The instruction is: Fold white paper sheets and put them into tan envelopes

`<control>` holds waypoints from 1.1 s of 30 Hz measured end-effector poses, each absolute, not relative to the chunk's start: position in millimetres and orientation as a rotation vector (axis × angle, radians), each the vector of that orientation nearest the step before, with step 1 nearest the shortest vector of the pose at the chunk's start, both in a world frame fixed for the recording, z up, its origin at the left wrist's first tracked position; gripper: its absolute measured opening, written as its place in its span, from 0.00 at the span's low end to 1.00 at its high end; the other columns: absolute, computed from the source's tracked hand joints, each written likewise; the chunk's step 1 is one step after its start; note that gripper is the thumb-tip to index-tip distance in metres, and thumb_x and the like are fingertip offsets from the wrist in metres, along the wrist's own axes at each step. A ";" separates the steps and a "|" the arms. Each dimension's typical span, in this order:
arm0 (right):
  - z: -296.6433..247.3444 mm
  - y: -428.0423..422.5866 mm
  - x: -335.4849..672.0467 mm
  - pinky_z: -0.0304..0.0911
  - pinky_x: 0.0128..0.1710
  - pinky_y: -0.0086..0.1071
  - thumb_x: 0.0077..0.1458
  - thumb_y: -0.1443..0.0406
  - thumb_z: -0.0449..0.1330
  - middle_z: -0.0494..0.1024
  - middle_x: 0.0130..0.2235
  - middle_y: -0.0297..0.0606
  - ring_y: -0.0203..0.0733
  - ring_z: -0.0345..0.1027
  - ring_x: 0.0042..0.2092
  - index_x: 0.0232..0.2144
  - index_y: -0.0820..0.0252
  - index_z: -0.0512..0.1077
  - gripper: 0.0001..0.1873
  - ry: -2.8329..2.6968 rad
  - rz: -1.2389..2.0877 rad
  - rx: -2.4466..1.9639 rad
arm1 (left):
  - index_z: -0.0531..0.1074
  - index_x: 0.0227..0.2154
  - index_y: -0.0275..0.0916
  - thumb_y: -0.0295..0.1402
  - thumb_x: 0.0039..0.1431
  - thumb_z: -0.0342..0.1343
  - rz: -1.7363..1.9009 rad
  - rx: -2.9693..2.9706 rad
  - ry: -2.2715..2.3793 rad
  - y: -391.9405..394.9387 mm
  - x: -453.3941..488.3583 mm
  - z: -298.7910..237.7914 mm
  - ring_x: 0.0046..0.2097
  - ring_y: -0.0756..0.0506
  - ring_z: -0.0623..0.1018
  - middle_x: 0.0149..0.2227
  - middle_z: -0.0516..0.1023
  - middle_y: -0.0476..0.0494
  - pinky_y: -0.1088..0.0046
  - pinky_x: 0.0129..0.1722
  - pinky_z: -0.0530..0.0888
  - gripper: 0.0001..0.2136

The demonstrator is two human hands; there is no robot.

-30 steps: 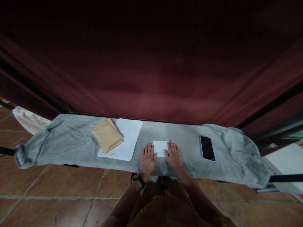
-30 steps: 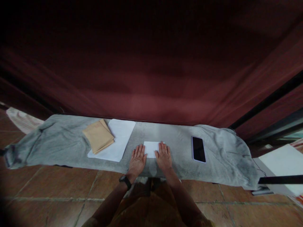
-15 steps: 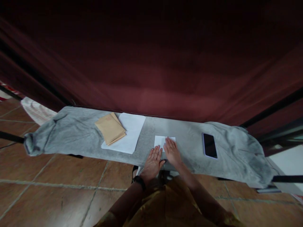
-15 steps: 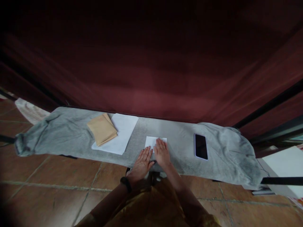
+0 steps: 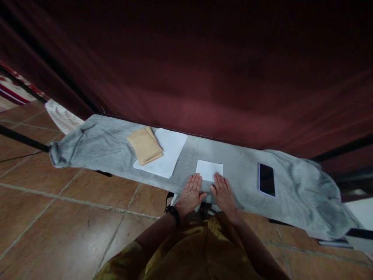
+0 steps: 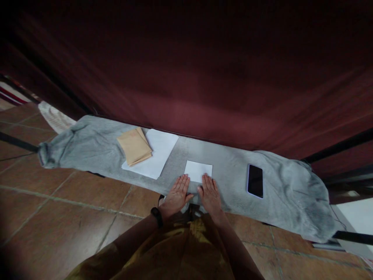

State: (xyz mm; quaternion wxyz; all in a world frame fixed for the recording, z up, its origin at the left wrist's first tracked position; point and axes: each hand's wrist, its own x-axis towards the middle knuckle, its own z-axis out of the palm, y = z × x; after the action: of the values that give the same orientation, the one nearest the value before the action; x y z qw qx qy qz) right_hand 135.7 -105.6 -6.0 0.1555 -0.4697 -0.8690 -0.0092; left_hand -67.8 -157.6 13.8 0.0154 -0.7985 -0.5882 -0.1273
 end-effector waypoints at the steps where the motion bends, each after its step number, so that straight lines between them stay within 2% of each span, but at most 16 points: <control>1: -5.8 -106.0 136.3 0.49 0.68 0.50 0.73 0.57 0.40 0.58 0.70 0.53 0.50 0.50 0.71 0.70 0.70 0.52 0.31 -2.497 -0.027 -1.355 | 0.52 0.68 0.23 0.49 0.71 0.43 -0.397 -2.478 -1.843 -156.4 -65.7 14.5 0.72 0.34 0.54 0.70 0.54 0.22 0.51 0.70 0.57 0.35; 7: -3.1 -108.1 135.3 0.49 0.68 0.50 0.73 0.58 0.41 0.57 0.70 0.54 0.51 0.49 0.71 0.70 0.71 0.52 0.31 -2.502 -0.052 -1.365 | 0.53 0.69 0.31 0.44 0.73 0.41 -0.428 -2.534 -1.802 -139.1 -54.7 13.5 0.72 0.39 0.54 0.71 0.54 0.30 0.55 0.70 0.56 0.29; 17: -1.4 -108.1 134.1 0.47 0.69 0.50 0.72 0.61 0.40 0.57 0.70 0.51 0.49 0.51 0.71 0.71 0.69 0.50 0.30 -2.494 -0.034 -1.379 | 0.52 0.70 0.36 0.40 0.71 0.43 -0.393 -2.656 -1.739 -112.6 -49.1 12.4 0.73 0.40 0.52 0.73 0.52 0.35 0.54 0.71 0.51 0.27; 23: -1.1 -107.2 132.7 0.47 0.68 0.51 0.71 0.62 0.41 0.58 0.70 0.50 0.50 0.53 0.70 0.71 0.67 0.50 0.30 -2.474 0.032 -1.418 | 0.54 0.69 0.38 0.38 0.71 0.42 -0.423 -2.684 -1.758 -100.3 -46.2 13.5 0.73 0.42 0.51 0.73 0.51 0.37 0.53 0.72 0.49 0.26; 33: -5.8 -106.7 132.0 0.46 0.69 0.48 0.72 0.60 0.40 0.59 0.70 0.47 0.49 0.53 0.70 0.70 0.66 0.53 0.29 -2.458 0.032 -1.435 | 0.54 0.69 0.35 0.41 0.73 0.40 -0.465 -2.556 -1.902 -81.0 -43.0 8.4 0.73 0.41 0.52 0.72 0.53 0.36 0.55 0.71 0.52 0.27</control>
State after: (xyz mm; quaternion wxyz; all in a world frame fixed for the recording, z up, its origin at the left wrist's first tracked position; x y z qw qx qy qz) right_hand 132.0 -106.7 -5.8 0.1473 -0.4987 -0.8541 0.0111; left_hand -43.0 -81.0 8.4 -0.0390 -0.7933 -0.5902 -0.1442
